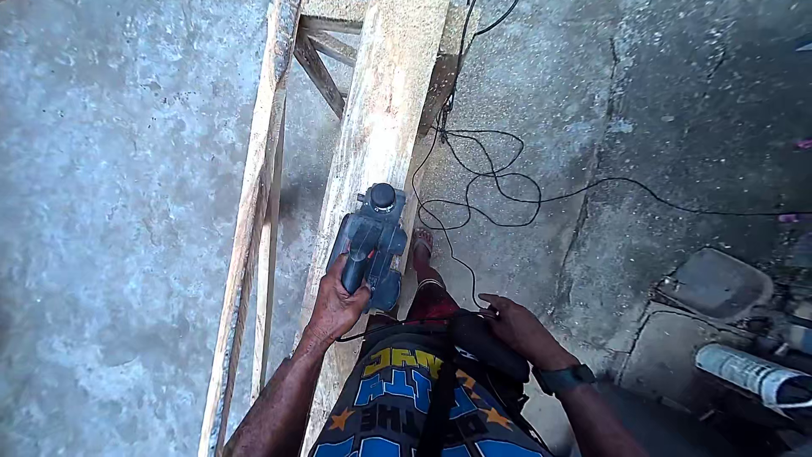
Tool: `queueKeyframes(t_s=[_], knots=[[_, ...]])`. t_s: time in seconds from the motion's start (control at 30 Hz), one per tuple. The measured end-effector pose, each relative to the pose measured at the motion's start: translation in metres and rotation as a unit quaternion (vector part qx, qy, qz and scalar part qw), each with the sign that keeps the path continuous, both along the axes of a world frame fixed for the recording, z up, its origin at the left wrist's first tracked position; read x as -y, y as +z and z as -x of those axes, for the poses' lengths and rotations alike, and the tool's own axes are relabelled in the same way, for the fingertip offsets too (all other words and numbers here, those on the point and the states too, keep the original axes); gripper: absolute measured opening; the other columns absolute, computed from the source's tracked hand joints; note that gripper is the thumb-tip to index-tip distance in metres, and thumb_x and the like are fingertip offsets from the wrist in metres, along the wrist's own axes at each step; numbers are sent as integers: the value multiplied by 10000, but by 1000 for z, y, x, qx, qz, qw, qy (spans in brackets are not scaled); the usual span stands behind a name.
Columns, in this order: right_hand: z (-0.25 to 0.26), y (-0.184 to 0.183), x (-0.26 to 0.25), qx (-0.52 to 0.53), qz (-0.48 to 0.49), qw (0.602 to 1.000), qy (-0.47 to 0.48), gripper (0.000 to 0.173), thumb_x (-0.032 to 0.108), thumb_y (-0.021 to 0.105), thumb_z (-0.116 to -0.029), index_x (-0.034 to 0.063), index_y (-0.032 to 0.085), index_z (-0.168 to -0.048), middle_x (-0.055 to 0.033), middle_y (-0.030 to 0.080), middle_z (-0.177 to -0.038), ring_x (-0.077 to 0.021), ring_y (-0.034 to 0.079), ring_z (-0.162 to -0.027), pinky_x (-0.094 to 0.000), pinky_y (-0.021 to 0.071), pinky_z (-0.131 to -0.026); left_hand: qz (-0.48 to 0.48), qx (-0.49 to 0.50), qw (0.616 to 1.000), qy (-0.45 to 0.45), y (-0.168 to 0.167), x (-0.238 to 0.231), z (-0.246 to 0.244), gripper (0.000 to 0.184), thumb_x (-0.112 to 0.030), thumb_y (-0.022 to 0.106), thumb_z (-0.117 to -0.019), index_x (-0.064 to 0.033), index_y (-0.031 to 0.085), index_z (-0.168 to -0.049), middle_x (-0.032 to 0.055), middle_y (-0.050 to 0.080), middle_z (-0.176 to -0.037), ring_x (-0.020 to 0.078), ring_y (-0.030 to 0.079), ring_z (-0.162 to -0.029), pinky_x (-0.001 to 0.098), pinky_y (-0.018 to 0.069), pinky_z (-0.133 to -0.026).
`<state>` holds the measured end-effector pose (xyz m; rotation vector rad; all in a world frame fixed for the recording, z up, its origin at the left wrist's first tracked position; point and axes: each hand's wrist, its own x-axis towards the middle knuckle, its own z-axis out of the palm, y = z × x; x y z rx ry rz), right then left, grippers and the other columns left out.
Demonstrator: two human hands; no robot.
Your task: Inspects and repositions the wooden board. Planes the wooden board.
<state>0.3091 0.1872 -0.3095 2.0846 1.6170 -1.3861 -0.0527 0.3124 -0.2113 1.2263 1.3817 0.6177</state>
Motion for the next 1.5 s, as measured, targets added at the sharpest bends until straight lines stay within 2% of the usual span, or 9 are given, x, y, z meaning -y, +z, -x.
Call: queueKeyframes(t_s=[0.07, 0.3, 0.43, 0.57, 1.03, 1.17, 1.3, 1.4, 1.5], knots=[[1, 1, 2, -7, -5, 1000, -3, 403, 196, 603, -1008, 67, 619, -1389, -199, 706, -1165, -376, 689, -1061, -597, 526, -971, -8, -8, 1000, -3, -1, 1, -2, 472, -108, 670, -805, -17, 596, -1262, 30, 682, -868, 120, 653, -676, 301, 573, -589], [-9, -6, -11, -2, -11, 1000, -9, 396, 196, 589, -1017, 62, 619, -1388, -206, 704, -1170, -383, 690, -1056, -595, 526, -967, -4, -23, 1000, 6, 2, -35, -23, 454, -120, 663, -820, -21, 589, -1257, 36, 678, -846, 131, 649, -627, 307, 579, -562], [-22, -8, -24, -3, -8, 1000, -13, 402, 204, 590, -1018, 59, 616, -1391, -207, 705, -1166, -382, 694, -1049, -592, 530, -965, -3, -32, 999, 9, 2, -70, -40, 371, -142, 660, -833, -51, 611, -1188, 13, 654, -751, 122, 630, -563, 305, 570, -537], [-39, -11, -38, -4, -7, 1000, -26, 392, 195, 594, -1018, 65, 622, -1387, -207, 707, -1163, -383, 695, -1051, -600, 527, -964, 13, -33, 999, 14, 4, -108, -61, 409, -130, 663, -835, -75, 600, -1236, 16, 645, -708, 136, 630, -539, 315, 576, -527], [-86, -16, -89, -10, -4, 999, -40, 370, 197, 583, -1027, 108, 638, -1382, -175, 722, -1172, -359, 708, -1053, -585, 540, -966, 0, -41, 999, -10, 5, -234, -118, 407, -98, 651, -866, -87, 572, -1265, 63, 642, -740, 172, 604, -508, 334, 549, -468], [-94, -10, -94, -16, -34, 997, -66, 387, 316, 585, -1041, 110, 653, -1361, -164, 733, -1107, -331, 721, -967, -576, 559, -921, -4, -41, 999, -19, 6, -264, -127, 430, -120, 635, -889, -106, 563, -1312, 95, 631, -748, 197, 588, -498, 348, 526, -442], [-101, 6, -96, -72, -58, 987, -128, 560, 546, 592, -986, 154, 641, -1382, -99, 743, -1018, -248, 715, -864, -527, 581, -836, -47, 10, 999, 8, -5, -321, -148, 390, -92, 626, -885, -24, 564, -1264, 59, 614, -694, 160, 596, -488, 320, 557, -465], [-113, 11, -105, -174, 1, 963, -205, 780, 726, 658, -838, 226, 597, -1432, -4, 748, -1026, -142, 707, -876, -425, 590, -833, -48, 36, 998, 31, 18, -341, -158, 380, -79, 618, -898, -20, 565, -1270, 53, 604, -678, 151, 584, -465, 308, 554, -445], [-120, 8, -118, -290, 69, 932, -208, 918, 764, 668, -803, 176, 525, -1495, -45, 739, -1167, -186, 712, -1055, -420, 578, -953, -49, 28, 998, 35, 56, -313, -142, 394, -94, 612, -893, -28, 581, -1280, 45, 596, -671, 140, 575, -465, 299, 547, -438]])
